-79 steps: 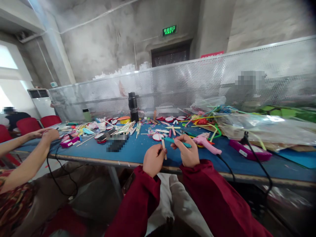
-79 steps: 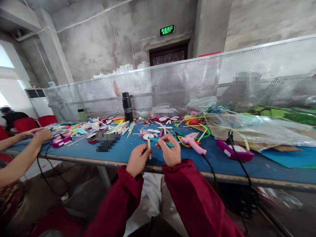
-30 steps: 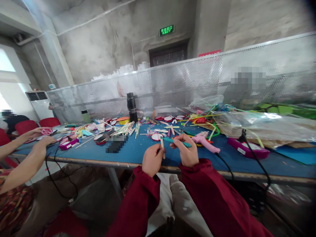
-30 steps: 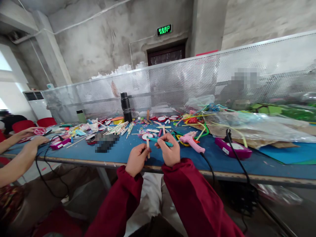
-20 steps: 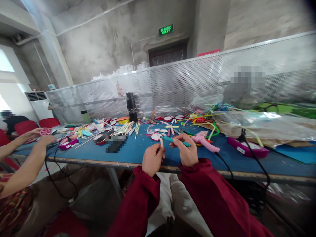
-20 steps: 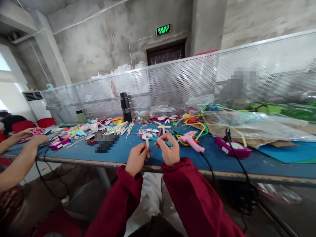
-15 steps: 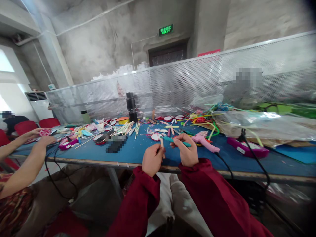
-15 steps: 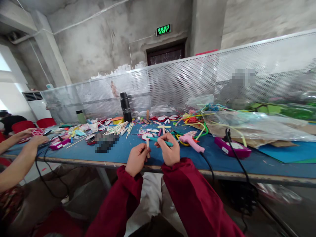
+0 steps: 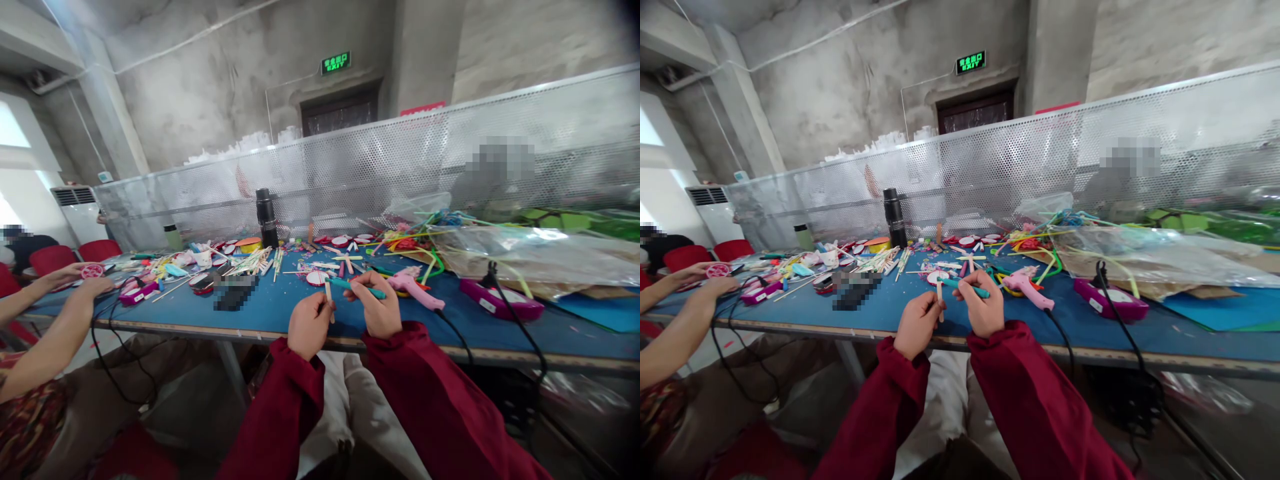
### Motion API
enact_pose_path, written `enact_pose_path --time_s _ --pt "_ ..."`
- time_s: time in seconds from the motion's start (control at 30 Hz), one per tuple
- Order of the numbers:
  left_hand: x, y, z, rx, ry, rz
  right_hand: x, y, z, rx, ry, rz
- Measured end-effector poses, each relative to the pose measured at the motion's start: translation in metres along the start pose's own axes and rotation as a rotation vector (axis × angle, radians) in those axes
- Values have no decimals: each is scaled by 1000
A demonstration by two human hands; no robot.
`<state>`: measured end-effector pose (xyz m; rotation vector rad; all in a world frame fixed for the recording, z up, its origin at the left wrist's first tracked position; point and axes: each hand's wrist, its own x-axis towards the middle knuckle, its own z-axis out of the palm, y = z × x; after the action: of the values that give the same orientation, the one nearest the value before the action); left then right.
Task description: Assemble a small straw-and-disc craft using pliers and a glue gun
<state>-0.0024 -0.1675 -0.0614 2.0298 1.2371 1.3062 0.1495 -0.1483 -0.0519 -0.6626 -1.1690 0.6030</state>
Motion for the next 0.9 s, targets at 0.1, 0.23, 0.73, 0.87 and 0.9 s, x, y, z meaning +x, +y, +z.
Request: enact_pose_path --time_s 0.1,0.23,0.73,0.87,0.9 --pt "-1 1 0 11 2 16 0 0 0 -2 1 3" --pt "-1 3 -1 38 7 24 0 -1 0 -10 -6 7" --pt "-1 2 0 21 10 12 0 -3 1 -21 -10 8" --pt "-2 4 -1 36 3 13 0 -4 1 -24 -13 7" --pt "-2 4 -1 45 4 18 -1 -4 1 -26 -13 8"
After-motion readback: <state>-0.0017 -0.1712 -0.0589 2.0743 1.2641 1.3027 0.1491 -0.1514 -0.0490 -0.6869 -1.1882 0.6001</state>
